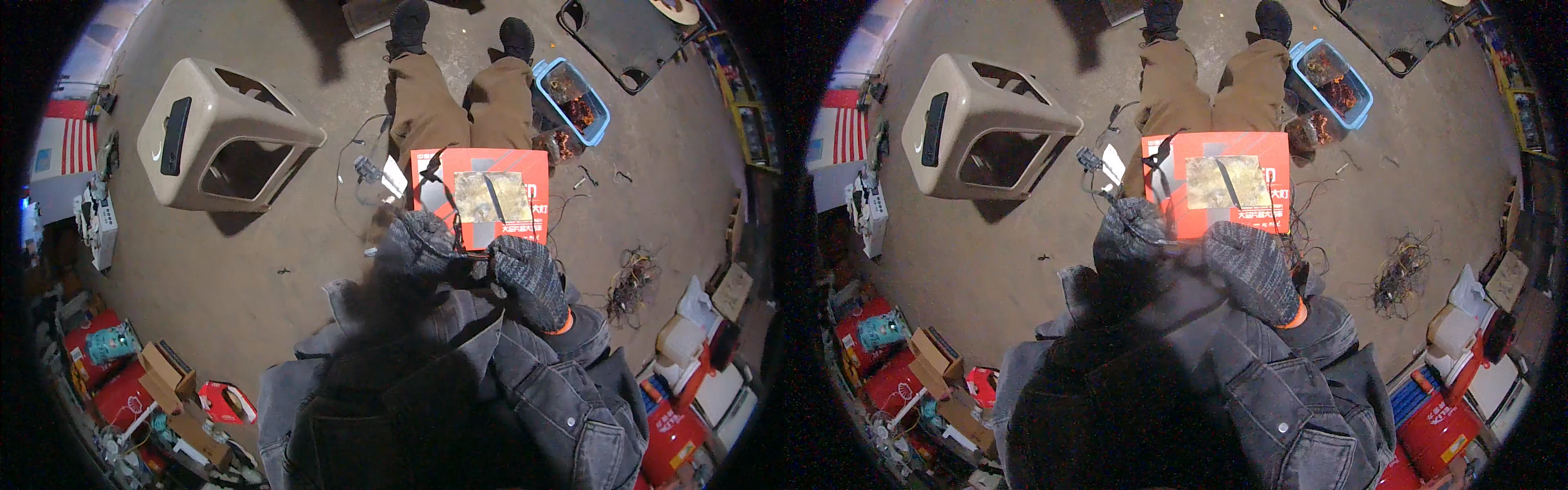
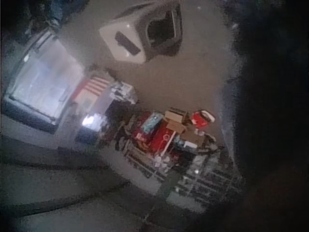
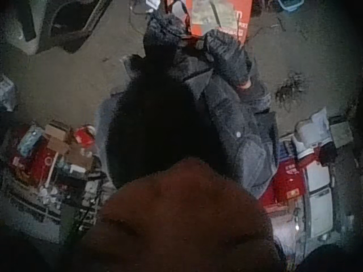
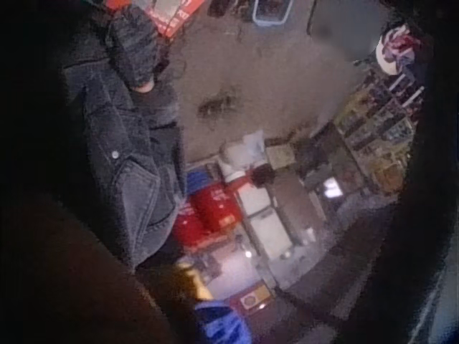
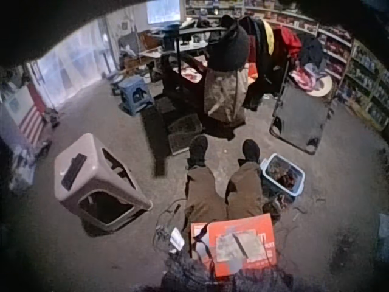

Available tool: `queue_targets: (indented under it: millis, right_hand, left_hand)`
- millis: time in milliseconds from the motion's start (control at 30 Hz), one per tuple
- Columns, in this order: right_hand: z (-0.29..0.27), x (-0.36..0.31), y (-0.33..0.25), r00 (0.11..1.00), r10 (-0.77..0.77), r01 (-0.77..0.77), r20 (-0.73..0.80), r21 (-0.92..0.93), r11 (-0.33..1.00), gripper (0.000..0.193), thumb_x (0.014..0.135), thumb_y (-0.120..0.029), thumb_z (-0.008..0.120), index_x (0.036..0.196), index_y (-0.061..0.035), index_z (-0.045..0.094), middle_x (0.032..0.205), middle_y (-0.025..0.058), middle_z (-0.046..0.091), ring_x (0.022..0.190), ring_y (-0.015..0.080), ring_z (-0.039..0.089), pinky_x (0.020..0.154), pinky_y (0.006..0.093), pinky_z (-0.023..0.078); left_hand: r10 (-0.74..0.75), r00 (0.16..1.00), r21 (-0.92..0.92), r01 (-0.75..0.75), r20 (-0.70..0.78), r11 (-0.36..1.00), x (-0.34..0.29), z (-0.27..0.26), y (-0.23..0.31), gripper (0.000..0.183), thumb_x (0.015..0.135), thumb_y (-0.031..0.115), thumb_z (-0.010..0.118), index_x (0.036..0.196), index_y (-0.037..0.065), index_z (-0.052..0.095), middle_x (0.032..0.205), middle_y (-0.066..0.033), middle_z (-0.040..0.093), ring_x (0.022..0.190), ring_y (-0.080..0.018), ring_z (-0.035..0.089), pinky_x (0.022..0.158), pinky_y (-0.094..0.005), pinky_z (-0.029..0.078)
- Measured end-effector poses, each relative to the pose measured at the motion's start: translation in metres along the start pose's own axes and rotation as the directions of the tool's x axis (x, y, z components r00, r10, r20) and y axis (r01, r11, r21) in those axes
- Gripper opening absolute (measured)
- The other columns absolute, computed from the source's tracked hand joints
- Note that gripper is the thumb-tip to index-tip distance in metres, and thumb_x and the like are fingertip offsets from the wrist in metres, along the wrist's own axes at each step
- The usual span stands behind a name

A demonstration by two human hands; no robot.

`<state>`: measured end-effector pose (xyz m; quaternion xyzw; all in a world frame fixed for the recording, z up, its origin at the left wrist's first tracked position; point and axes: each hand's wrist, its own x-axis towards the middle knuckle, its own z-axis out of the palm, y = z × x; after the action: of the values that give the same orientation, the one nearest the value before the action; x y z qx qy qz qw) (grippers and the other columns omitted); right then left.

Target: The person sits on the floor and uses a soldering iron to work on a small electronic component held in gloved hands. They repeatedly heat and adjust the component while occasionally inspecting the joint.

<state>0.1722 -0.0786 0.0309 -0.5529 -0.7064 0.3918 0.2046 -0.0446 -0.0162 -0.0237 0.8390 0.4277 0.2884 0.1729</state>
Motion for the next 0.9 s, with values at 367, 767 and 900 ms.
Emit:
queue_targets:
  millis: [367, 767, 900]
  right_hand:
    - [-0.011, 0.002, -0.006, 0.984, 0.173, -0.179, 0.052, 0.134, 0.975, 0.033, 0.078, -0.009, 0.060, 0.111, -0.0050, 0.061, 0.116, 0.0147, 0.063, 0.104, 0.0341, 0.061, 0.087, 0.0435, 0.048]
    - [-0.008, 0.020, -0.011, 0.931, -0.312, 0.236, -0.188, -0.342, 0.910, 0.023, 0.074, -0.009, 0.064, 0.096, -0.0087, 0.067, 0.090, 0.0097, 0.064, 0.080, 0.0295, 0.063, 0.066, 0.0433, 0.049]
    - [-0.003, 0.017, -0.018, 0.931, -0.299, 0.189, -0.211, -0.421, 0.887, 0.027, 0.075, -0.012, 0.064, 0.102, -0.0105, 0.068, 0.090, 0.0085, 0.065, 0.082, 0.0286, 0.063, 0.066, 0.0429, 0.050]
  left_hand:
    - [0.021, 0.919, -0.688, 0.279, 0.393, 0.670, 0.013, -0.020, 0.026, 0.020, 0.089, 0.013, 0.056, 0.103, 0.003, 0.066, 0.107, -0.0136, 0.062, 0.104, -0.0269, 0.060, 0.089, -0.0381, 0.047]
    - [0.024, 0.889, -0.876, 0.444, 0.456, 0.190, -0.028, 0.001, 0.009, 0.023, 0.092, 0.010, 0.055, 0.112, 0.004, 0.065, 0.106, -0.0155, 0.067, 0.096, -0.0308, 0.064, 0.087, -0.0426, 0.051]
    - [0.033, 0.887, -0.576, 0.270, 0.460, 0.772, -0.024, -0.023, 0.005, 0.018, 0.090, 0.010, 0.060, 0.105, 0.003, 0.068, 0.100, -0.0142, 0.068, 0.096, -0.0264, 0.065, 0.083, -0.0400, 0.051]
